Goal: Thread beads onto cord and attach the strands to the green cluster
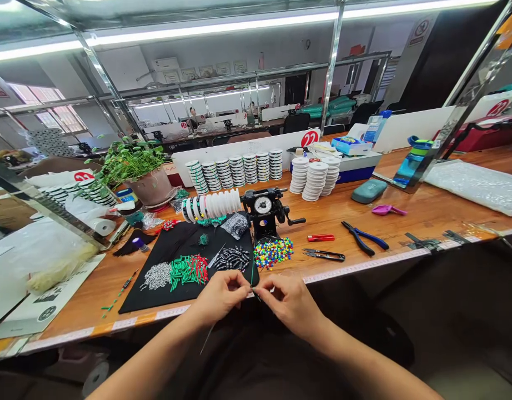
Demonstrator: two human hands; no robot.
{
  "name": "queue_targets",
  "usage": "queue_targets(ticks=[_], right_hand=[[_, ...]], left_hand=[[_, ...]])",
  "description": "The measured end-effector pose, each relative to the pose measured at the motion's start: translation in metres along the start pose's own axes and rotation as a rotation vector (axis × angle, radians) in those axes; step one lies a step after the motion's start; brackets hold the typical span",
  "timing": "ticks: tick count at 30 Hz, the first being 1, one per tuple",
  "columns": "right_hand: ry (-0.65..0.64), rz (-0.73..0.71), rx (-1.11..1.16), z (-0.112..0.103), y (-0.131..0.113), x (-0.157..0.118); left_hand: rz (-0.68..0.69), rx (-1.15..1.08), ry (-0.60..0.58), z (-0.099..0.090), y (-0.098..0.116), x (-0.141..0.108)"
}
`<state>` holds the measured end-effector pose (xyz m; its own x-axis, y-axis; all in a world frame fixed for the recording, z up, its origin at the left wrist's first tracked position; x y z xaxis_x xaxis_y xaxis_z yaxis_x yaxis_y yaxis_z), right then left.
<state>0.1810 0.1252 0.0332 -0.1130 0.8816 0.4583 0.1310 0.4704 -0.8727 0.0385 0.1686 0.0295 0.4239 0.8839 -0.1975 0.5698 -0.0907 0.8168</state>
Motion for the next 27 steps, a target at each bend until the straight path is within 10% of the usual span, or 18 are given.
queue_targets(ticks=[9, 18, 24, 27], right_hand=[[-0.121, 0.493, 0.674, 0.051, 0.047, -0.023], [0.017, -0.425, -0.113, 0.011, -0.02, -0.02], [-0.069, -0.1, 0.088, 0.008, 0.02, 0.031], [-0.021, -0.08, 0.099, 0.007, 0.028, 0.042]], left_hand=[[-0.071, -0.344, -0.06, 0.014, -0.006, 0.0], [0.346, 0.36, 0.239, -0.002, 0.021, -0.01], [0.822, 0.873, 0.378, 0.013, 0.046, -0.028], [0.842, 0.879, 0.337, 0.018, 0.046, -0.024]])
Point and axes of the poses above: each hand's wrist, its own x-axis towards the middle knuckle, its own z-axis out of the palm, y = z × x, the point moved 8 cm from there along x, towards the middle knuckle, and after that the axes turned 12 degrees about x, right-handed, at the moved point
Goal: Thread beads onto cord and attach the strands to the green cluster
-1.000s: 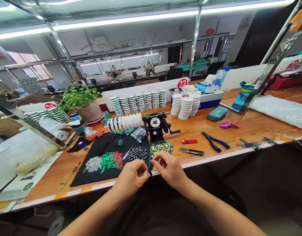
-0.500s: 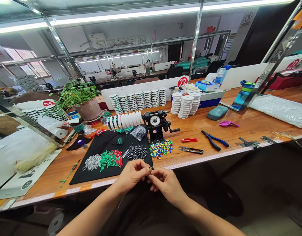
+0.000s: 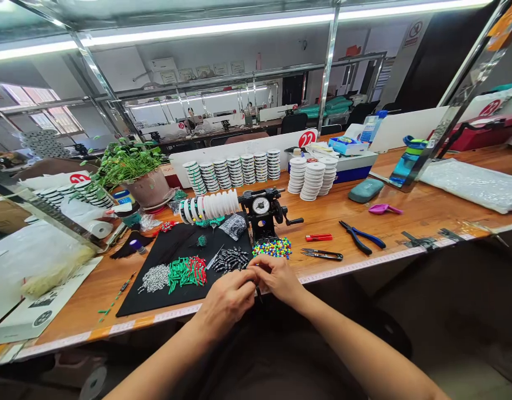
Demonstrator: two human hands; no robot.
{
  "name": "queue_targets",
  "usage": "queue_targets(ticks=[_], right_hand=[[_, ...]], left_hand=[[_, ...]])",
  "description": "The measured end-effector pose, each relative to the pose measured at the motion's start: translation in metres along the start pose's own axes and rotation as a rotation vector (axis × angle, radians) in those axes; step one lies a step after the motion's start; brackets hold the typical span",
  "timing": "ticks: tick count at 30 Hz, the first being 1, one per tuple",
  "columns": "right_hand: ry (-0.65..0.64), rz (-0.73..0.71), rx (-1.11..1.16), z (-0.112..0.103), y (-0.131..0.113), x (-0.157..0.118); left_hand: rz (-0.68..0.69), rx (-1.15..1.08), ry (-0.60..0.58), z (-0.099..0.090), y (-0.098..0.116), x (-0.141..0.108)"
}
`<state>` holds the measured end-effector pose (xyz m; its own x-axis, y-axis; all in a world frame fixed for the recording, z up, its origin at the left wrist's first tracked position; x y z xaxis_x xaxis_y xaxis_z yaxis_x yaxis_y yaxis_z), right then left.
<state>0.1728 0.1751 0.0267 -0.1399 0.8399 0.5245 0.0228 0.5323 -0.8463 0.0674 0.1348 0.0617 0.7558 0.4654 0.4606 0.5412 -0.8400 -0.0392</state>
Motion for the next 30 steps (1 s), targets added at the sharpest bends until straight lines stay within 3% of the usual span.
queue_targets(ticks=[2, 6, 9, 13, 16, 18, 20, 23, 26, 28, 30], right_hand=[[0.076, 0.002, -0.009, -0.004, -0.002, -0.004], [0.269, -0.031, -0.076, -0.017, -0.024, -0.036], [0.207, 0.025, -0.094, -0.011, -0.03, -0.057], [0.075, 0.354, 0.256, 0.015, 0.003, -0.069], [0.102, 0.529, 0.518, 0.03, 0.026, -0.075], [0.136, 0.518, 0.504, 0.03, 0.029, -0.076], [0.152, 0.37, 0.317, 0.023, 0.018, -0.075], [0.148, -0.055, -0.084, 0.013, -0.023, -0.072], [0.076, -0.33, -0.245, 0.012, -0.048, -0.068], [0.037, -0.297, -0.214, 0.008, -0.044, -0.056], [0.028, -0.121, -0.126, 0.001, -0.028, -0.038]], left_hand=[[-0.16, -0.146, -0.04, 0.004, -0.011, 0.001], [-0.652, -0.685, -0.177, 0.025, -0.034, -0.01], [-0.886, -1.083, -0.255, 0.043, -0.031, -0.021], [-0.989, -1.282, -0.245, 0.053, -0.027, -0.026], [-0.964, -1.24, -0.246, 0.054, -0.027, -0.026], [-0.91, -1.185, -0.252, 0.053, -0.026, -0.024], [-0.828, -1.077, -0.228, 0.048, -0.027, -0.021], [-0.642, -0.733, -0.151, 0.029, -0.028, -0.015], [-0.423, -0.404, -0.118, 0.013, -0.018, -0.01], [-0.278, -0.24, -0.093, 0.008, -0.011, -0.008], [-0.115, -0.09, -0.054, 0.004, -0.003, -0.005]])
Point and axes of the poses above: each hand's wrist, its own x-axis towards the middle knuckle, its own z-axis out of the palm, y = z × x, the point moved 8 cm from there along x, towards the middle knuckle, and after that the axes turned 12 degrees about x, right-handed, at the moved point
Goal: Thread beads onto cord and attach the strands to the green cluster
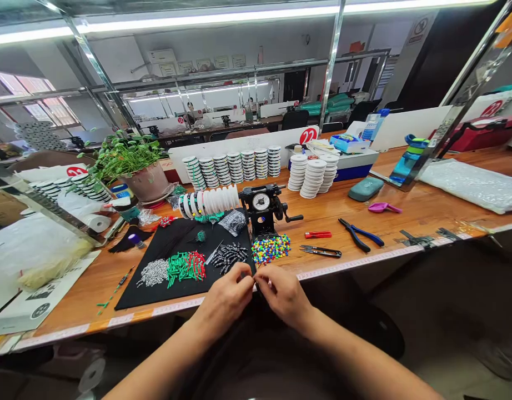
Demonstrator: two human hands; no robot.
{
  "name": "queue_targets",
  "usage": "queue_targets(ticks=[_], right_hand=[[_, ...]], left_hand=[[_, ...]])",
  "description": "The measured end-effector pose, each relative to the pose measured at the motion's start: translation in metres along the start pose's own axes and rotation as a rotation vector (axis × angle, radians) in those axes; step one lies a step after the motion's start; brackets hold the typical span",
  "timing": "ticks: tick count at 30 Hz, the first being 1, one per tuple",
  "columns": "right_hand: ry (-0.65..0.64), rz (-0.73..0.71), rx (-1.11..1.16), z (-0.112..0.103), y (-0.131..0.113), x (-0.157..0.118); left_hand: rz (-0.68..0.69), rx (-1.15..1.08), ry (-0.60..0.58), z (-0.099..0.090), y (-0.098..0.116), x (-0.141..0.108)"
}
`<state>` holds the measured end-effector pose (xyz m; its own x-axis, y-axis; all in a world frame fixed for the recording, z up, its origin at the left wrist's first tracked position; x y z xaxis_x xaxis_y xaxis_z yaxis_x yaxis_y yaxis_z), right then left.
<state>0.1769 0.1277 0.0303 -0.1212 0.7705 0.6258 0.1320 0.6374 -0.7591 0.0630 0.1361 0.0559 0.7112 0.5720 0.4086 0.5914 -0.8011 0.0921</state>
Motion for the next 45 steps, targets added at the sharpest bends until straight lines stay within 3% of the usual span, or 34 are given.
queue_targets(ticks=[2, 4, 8, 12, 16, 19, 22, 26, 29, 32, 36, 38, 41, 43, 45], right_hand=[[-0.024, 0.178, 0.082, -0.001, 0.021, 0.013], [-0.068, 0.27, 0.138, 0.002, 0.035, 0.024], [-0.137, 0.35, 0.215, 0.01, 0.056, 0.038], [-0.137, 0.348, 0.221, 0.011, 0.058, 0.042], [0.059, 0.287, 0.136, -0.005, 0.036, 0.029], [0.192, 0.214, 0.034, -0.016, 0.013, 0.006], [0.146, 0.174, -0.031, -0.009, 0.001, -0.015], [0.09, 0.181, -0.001, 0.002, 0.001, -0.029], [0.1, -0.001, -0.109, 0.001, -0.015, -0.028], [0.062, -0.112, -0.126, -0.002, -0.022, -0.019], [-0.049, 0.159, 0.06, -0.004, 0.014, 0.01], [-0.102, 0.256, 0.119, -0.002, 0.032, 0.024], [-0.142, 0.268, 0.145, 0.001, 0.045, 0.04], [-0.123, 0.269, 0.148, 0.002, 0.047, 0.042], [-0.047, 0.269, 0.138, -0.001, 0.043, 0.036]], left_hand=[[0.169, 0.13, 0.035, -0.001, 0.007, 0.0], [0.29, 0.239, 0.046, -0.002, 0.008, -0.001], [0.341, 0.272, -0.012, -0.001, 0.002, 0.0], [0.08, -0.121, -0.012, -0.001, -0.013, 0.007], [-0.275, -0.335, 0.017, 0.008, -0.026, 0.006], [-0.583, -0.68, -0.004, 0.024, -0.038, -0.004], [-0.687, -0.886, -0.018, 0.034, -0.037, -0.01], [-0.708, -0.931, -0.035, 0.037, -0.033, -0.013], [-0.652, -0.844, -0.006, 0.03, -0.031, -0.012], [-0.426, -0.502, 0.044, 0.013, -0.026, -0.007], [0.076, -0.029, 0.028, 0.004, -0.006, -0.002], [0.227, 0.103, -0.011, 0.008, -0.004, -0.002], [0.233, 0.088, -0.031, 0.009, -0.009, 0.002], [0.111, -0.026, 0.0, 0.006, -0.014, 0.007], [-0.095, -0.18, 0.033, 0.006, -0.024, 0.01]])
Point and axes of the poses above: each hand's wrist, its own x-axis towards the middle knuckle, its own z-axis out of the palm, y = z × x, the point moved 8 cm from there along x, towards the middle knuckle, and after that the axes turned 12 degrees about x, right-handed, at the moved point
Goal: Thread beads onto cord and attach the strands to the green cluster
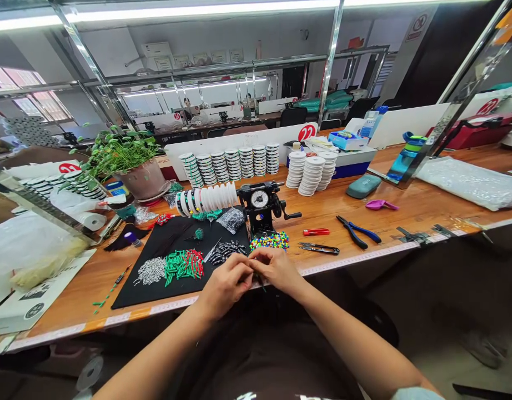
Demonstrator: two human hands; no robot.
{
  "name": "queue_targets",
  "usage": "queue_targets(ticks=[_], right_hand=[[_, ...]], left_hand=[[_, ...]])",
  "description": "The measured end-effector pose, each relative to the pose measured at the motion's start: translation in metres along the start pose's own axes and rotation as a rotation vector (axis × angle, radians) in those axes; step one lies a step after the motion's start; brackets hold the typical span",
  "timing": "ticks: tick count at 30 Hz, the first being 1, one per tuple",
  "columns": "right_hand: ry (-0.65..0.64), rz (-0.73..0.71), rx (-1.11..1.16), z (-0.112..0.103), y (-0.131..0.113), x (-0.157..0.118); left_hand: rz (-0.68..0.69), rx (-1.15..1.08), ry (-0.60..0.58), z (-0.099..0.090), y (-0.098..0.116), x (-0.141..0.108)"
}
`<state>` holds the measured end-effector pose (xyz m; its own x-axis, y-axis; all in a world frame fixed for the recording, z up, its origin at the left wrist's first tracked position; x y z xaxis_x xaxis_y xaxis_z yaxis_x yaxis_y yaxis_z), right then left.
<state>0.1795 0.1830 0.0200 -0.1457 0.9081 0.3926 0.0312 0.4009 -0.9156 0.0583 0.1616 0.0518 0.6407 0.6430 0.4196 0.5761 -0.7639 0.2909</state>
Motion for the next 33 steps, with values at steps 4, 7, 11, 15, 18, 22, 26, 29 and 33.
queue_targets(ticks=[4, 7, 11, 15, 18, 22, 26, 29, 33], right_hand=[[0.241, -0.09, -0.062, -0.011, -0.018, -0.034], [0.226, -0.158, -0.156, -0.004, -0.029, -0.056], [0.142, -0.14, -0.173, 0.008, -0.03, -0.068], [0.162, -0.318, -0.256, 0.012, -0.044, -0.073], [0.137, -0.389, -0.254, 0.011, -0.05, -0.067], [0.029, -0.096, -0.078, 0.005, -0.022, -0.035], [-0.098, 0.026, 0.039, 0.007, -0.002, -0.002], [-0.111, 0.041, 0.078, 0.01, 0.005, 0.008], [0.112, 0.011, 0.087, 0.002, -0.002, -0.009]], left_hand=[[-0.404, -0.402, 0.007, 0.012, -0.019, -0.008], [-0.533, -0.656, -0.002, 0.022, -0.022, -0.015], [-0.58, -0.734, -0.01, 0.025, -0.022, -0.019], [-0.506, -0.628, 0.015, 0.017, -0.017, -0.019], [-0.365, -0.38, 0.039, 0.007, -0.009, -0.017], [0.051, 0.027, 0.048, -0.004, 0.013, -0.011], [0.317, 0.248, -0.057, 0.001, 0.019, -0.011], [0.264, 0.158, -0.059, -0.002, 0.016, -0.007], [-0.139, -0.145, 0.054, -0.005, -0.004, -0.006]])
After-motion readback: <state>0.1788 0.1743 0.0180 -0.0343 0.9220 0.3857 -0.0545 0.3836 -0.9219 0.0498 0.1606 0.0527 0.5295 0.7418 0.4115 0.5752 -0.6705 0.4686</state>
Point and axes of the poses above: each hand's wrist, its own x-axis towards the middle knuckle, its own z-axis out of the palm, y = z × x, the point moved 8 cm from there along x, towards the middle knuckle, and after that the axes turned 12 degrees about x, right-handed, at the moved point
